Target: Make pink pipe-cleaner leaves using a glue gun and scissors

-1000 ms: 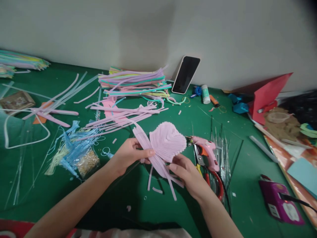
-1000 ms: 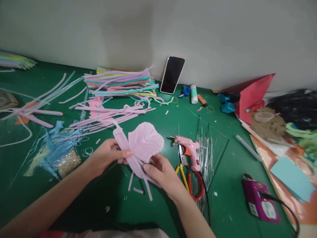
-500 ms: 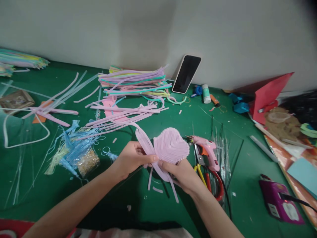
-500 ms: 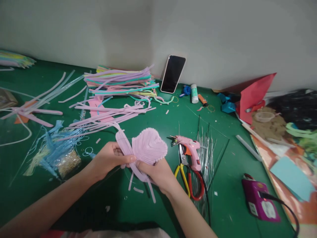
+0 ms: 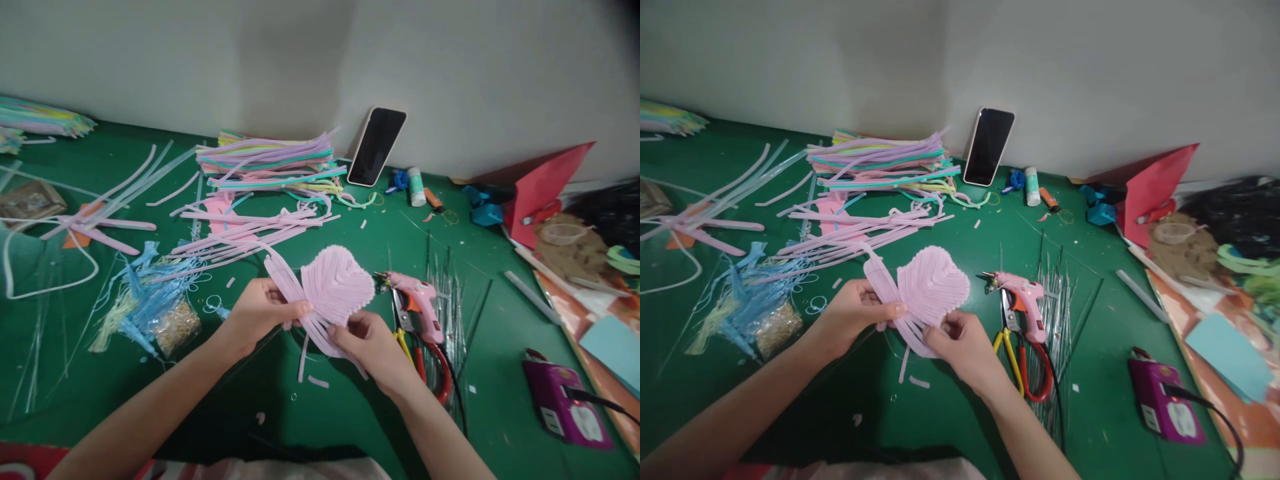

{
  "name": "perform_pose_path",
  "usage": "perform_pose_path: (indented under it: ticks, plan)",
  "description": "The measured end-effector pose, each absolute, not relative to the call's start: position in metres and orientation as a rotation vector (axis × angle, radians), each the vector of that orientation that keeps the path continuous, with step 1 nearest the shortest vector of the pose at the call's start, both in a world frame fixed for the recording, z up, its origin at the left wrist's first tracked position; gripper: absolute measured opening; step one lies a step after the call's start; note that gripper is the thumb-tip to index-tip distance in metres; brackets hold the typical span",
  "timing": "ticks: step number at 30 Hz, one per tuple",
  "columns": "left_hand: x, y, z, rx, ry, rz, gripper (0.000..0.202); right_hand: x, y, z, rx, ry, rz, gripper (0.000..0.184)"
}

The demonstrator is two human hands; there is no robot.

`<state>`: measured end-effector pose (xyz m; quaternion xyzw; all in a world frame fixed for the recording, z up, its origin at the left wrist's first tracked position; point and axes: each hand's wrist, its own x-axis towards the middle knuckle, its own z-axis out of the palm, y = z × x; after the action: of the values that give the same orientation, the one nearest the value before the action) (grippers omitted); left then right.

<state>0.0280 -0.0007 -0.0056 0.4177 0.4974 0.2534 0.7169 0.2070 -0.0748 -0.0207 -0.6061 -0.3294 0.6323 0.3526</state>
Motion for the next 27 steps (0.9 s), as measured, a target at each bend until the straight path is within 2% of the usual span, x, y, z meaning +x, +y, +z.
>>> perform_pose_path:
  ticks: [4,12,18,23,27]
  plan:
    - [0.030,-0.001,-0.007,0.923,1.075,0.546,0.015,0.200,-0.069,-0.012,-1.490,-0.856,1.662,0.027]
    - [0.035,-0.008,-0.005,0.887,1.088,0.553,0.016,0.189,-0.064,-0.019,-1.540,-0.884,1.417,0.038]
    - [0.034,-0.009,-0.004,0.915,1.098,0.549,0.016,0.192,-0.068,-0.022,-1.603,-0.913,1.421,0.036]
    - [0.031,-0.006,-0.005,0.937,1.127,0.561,0.017,0.201,-0.070,-0.021,-1.679,-0.914,1.513,0.015]
    - [0.028,-0.003,-0.007,0.957,1.137,0.551,0.019,0.208,-0.070,-0.019,-1.619,-0.875,1.621,0.016]
